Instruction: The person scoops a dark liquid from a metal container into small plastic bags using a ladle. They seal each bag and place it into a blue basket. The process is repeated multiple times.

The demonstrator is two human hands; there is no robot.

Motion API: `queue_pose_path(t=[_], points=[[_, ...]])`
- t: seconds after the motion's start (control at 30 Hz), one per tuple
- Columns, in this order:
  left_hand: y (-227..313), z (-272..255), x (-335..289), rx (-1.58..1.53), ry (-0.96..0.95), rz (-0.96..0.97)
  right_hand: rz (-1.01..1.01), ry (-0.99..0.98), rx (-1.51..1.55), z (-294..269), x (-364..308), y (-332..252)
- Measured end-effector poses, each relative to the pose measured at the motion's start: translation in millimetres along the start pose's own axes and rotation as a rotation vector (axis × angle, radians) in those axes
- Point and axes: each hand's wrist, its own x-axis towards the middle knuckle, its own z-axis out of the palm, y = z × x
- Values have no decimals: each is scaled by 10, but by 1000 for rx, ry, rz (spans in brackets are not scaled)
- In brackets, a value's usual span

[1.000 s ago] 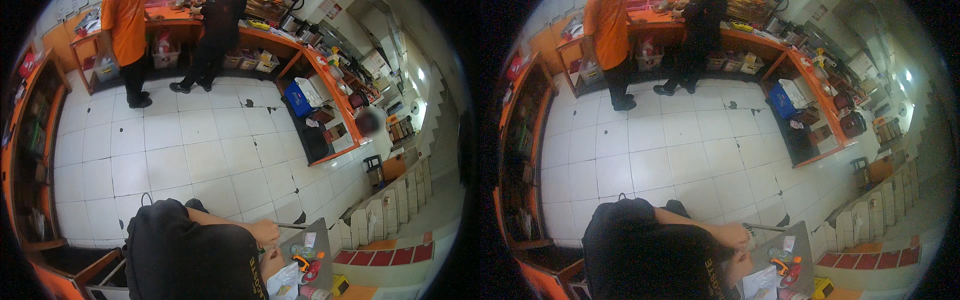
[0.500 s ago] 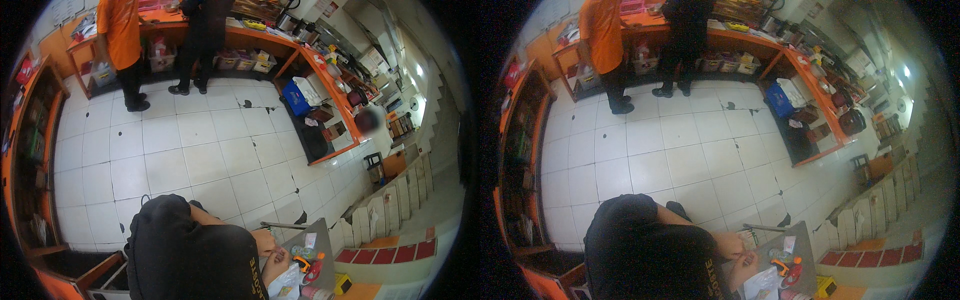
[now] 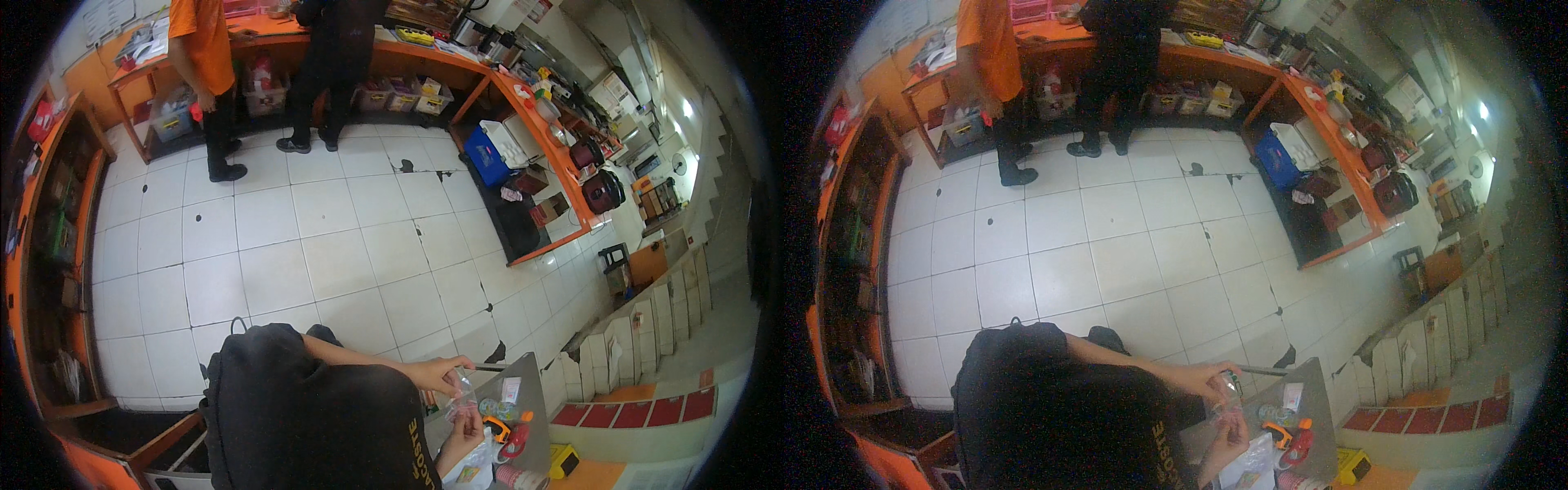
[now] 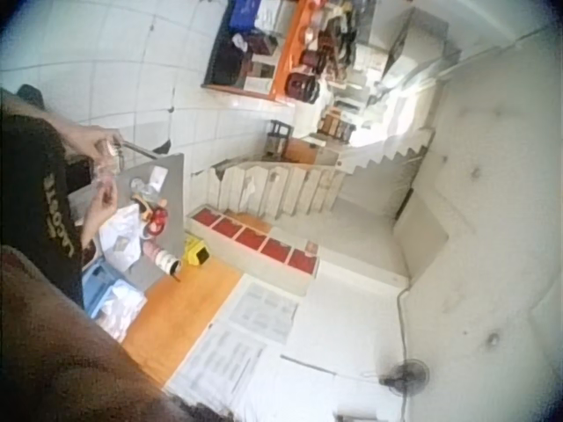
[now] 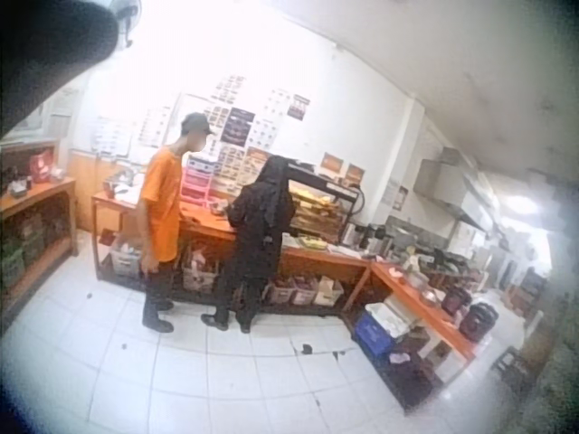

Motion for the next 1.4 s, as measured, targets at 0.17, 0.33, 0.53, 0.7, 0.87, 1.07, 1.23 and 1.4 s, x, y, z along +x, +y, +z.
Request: queue_pose_path(t=[0.17, 0.33, 0.53, 0.7, 0.87, 1.07, 1.23, 1.4], points=[[227, 82, -38, 146, 141, 114, 20, 125, -54, 31, 5, -15], [491, 116, -64, 317, 130, 123, -39, 181, 11, 45, 26, 59], [367, 124, -26, 436, 144, 179, 4, 249, 188, 225, -5, -128], [477, 87, -91, 409, 171, 124, -138, 196, -13, 184, 14, -52], [553, 80, -127, 383, 106, 167, -78, 165, -111, 124, -48, -126], [168, 16, 135, 308, 110, 224, -164, 235, -440, -29, -205, -79], [630, -60, 284, 873, -171, 485, 83, 331, -335, 162, -208, -416], [667, 375, 351, 1103, -620, 524, 17, 455, -459, 73, -472, -397]])
